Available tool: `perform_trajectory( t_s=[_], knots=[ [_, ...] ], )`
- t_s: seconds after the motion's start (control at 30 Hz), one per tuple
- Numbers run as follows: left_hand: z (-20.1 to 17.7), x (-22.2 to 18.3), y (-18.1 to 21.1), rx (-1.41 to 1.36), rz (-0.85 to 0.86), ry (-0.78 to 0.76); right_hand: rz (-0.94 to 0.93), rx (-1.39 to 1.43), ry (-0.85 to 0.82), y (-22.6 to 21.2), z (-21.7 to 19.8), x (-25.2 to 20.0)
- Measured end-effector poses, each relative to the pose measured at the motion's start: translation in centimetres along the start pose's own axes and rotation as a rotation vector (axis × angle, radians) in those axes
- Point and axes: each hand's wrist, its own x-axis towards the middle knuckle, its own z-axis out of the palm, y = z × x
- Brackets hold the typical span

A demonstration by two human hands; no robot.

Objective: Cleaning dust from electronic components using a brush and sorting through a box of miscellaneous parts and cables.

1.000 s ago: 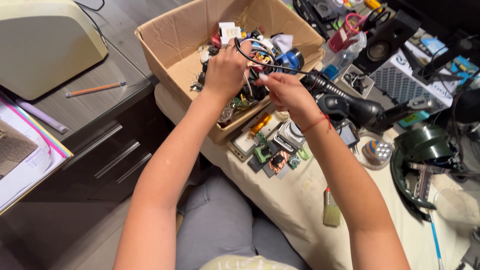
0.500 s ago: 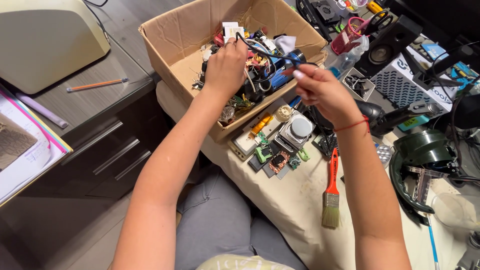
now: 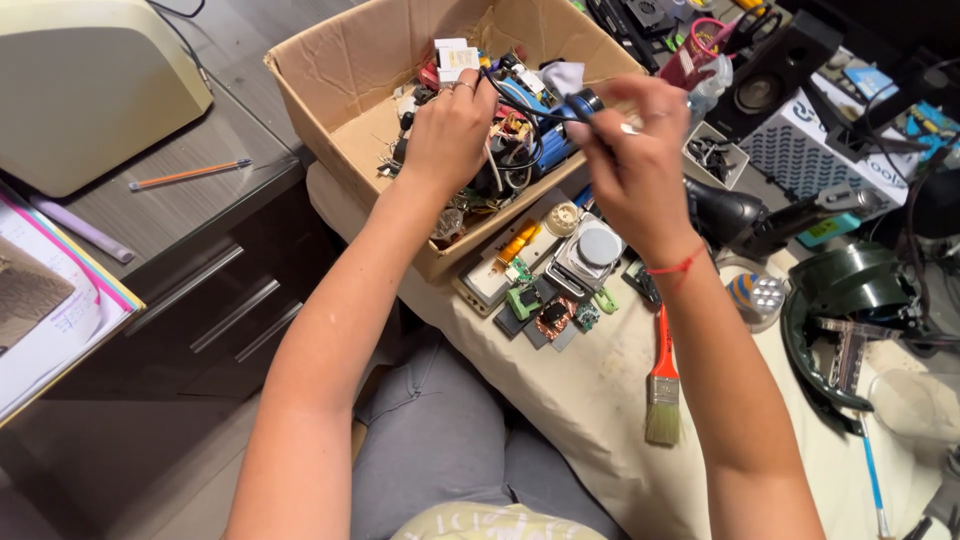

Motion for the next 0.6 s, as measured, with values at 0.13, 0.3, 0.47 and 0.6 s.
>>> perform_trajectory(
  t_s=[0.13,0.3,0.47,0.6],
  knots=[
    [-0.2,0.1,-0.2,0.061,0.104,0.097,0.17,0.179,-0.256,-0.7,1.3,0.5],
    [0.3,0.3,-0.7,0.16,0.137,0.135,0.429,0.367,-0.299,-1.3,-0.4,0.3],
    [-0.6,0.4,-0.2,0.01,0.072,-0.062,0.309,0.313,-0.106,0.5,-3.7,0.2],
    [-0.4,0.0,-1.2,-0.063,-0.048,0.012,0.507,0.438,0.011,2.9,-8.6,-0.3]
  ],
)
